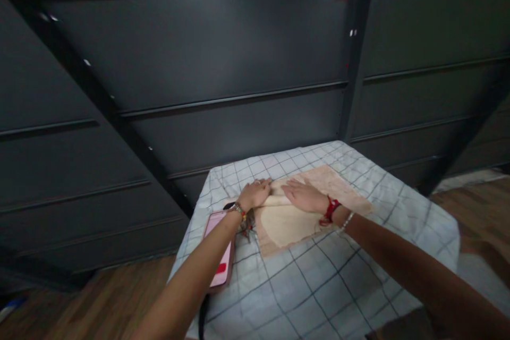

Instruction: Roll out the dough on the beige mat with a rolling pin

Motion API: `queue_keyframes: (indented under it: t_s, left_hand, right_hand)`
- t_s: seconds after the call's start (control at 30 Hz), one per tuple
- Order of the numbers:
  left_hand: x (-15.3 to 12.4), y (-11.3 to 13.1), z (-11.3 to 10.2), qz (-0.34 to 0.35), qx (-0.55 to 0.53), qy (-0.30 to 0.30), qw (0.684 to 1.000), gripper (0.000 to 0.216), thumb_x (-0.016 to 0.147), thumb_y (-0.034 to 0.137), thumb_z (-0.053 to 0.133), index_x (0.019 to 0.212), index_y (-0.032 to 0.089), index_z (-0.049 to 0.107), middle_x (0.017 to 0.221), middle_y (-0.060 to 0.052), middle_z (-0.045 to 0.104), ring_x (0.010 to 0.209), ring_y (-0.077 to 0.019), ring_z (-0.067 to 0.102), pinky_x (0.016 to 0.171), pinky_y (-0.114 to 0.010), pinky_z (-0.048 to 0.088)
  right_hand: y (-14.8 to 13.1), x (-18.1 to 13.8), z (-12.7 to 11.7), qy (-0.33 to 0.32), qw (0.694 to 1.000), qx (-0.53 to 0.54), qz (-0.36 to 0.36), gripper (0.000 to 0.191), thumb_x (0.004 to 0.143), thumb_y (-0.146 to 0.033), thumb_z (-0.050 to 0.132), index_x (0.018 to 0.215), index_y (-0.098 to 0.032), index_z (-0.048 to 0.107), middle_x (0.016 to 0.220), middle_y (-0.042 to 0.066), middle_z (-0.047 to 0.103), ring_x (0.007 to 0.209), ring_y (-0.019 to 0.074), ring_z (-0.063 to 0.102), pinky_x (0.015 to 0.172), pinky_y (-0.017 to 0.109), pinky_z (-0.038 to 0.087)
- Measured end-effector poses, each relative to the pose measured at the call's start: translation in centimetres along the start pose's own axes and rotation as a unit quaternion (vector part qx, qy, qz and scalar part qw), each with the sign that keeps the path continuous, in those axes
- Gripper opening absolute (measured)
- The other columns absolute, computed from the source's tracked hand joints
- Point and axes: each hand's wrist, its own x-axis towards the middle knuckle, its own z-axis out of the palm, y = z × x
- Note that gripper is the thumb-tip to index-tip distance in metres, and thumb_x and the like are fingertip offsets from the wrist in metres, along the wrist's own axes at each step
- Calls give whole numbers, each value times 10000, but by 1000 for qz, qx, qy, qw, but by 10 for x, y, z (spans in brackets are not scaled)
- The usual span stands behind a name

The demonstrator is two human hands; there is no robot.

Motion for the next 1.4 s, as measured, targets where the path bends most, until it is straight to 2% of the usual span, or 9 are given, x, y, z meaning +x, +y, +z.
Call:
queue_keyframes:
  t_s: [0.2,0.3,0.47,0.63,0.83,0.97,1.03,1.2,1.4]
  left_hand:
    - [9,1,-5,-24,17,0,1000,531,932,271,140,1405,120,328,1456,-123,375,1324,-271,357,1050,-514,271]
    - [13,3,-6,-35,1,-22,999,535,930,284,144,1404,122,330,1452,-126,380,1313,-277,376,1032,-507,301]
    - [2,1,-2,18,2,-24,1000,532,931,336,193,1426,173,304,1455,-100,382,1346,-272,323,1057,-515,260]
    - [16,-2,-3,-51,-23,-25,998,535,933,299,133,1432,172,280,1455,-115,377,1338,-267,344,1037,-509,290]
    - [5,-4,-2,19,-23,-53,998,564,933,359,160,1469,187,190,1487,-102,318,1372,-266,273,1068,-513,242]
    - [11,-3,-4,-47,-44,-39,997,583,931,315,118,1479,116,134,1460,-155,350,1347,-280,326,1042,-521,278]
    - [11,-1,-3,-61,-42,-39,997,583,931,311,123,1476,109,142,1447,-167,369,1332,-283,353,1030,-516,296]
    - [-6,2,0,-8,-11,-24,1000,568,937,360,129,1477,190,170,1489,-86,321,1365,-275,286,1071,-518,239]
    - [1,3,-9,-31,-29,-33,999,604,939,442,202,1473,161,200,1450,-95,391,1331,-299,345,1062,-466,262]
  right_hand:
    - [8,12,-2,-17,998,54,32,475,966,-269,187,1285,-162,523,1382,119,479,1324,238,356,1074,570,193]
    - [13,13,-1,-13,998,58,24,459,963,-268,205,1289,-193,519,1384,95,481,1327,227,349,1084,549,184]
    - [13,10,4,-12,998,51,-20,455,959,-271,227,1342,-201,464,1416,66,446,1330,199,348,1100,494,207]
    - [18,21,5,-19,998,55,9,465,954,-241,214,1340,-198,470,1387,82,480,1307,221,388,1076,520,240]
    - [13,13,5,-8,997,71,-34,446,950,-265,258,1338,-217,474,1407,41,460,1302,152,389,1116,433,212]
    - [16,19,-1,-2,997,79,-21,458,954,-262,230,1329,-191,482,1388,68,479,1306,181,388,1096,481,215]
    - [15,17,-3,3,996,82,-17,464,957,-260,218,1332,-173,477,1393,83,471,1312,188,380,1090,488,219]
    - [7,8,-3,-6,995,93,-45,439,956,-261,268,1346,-188,456,1419,44,441,1310,112,371,1100,381,232]
    - [20,25,-3,-16,995,96,-26,458,971,-272,226,1348,-119,435,1429,73,420,1301,109,373,1066,359,272]
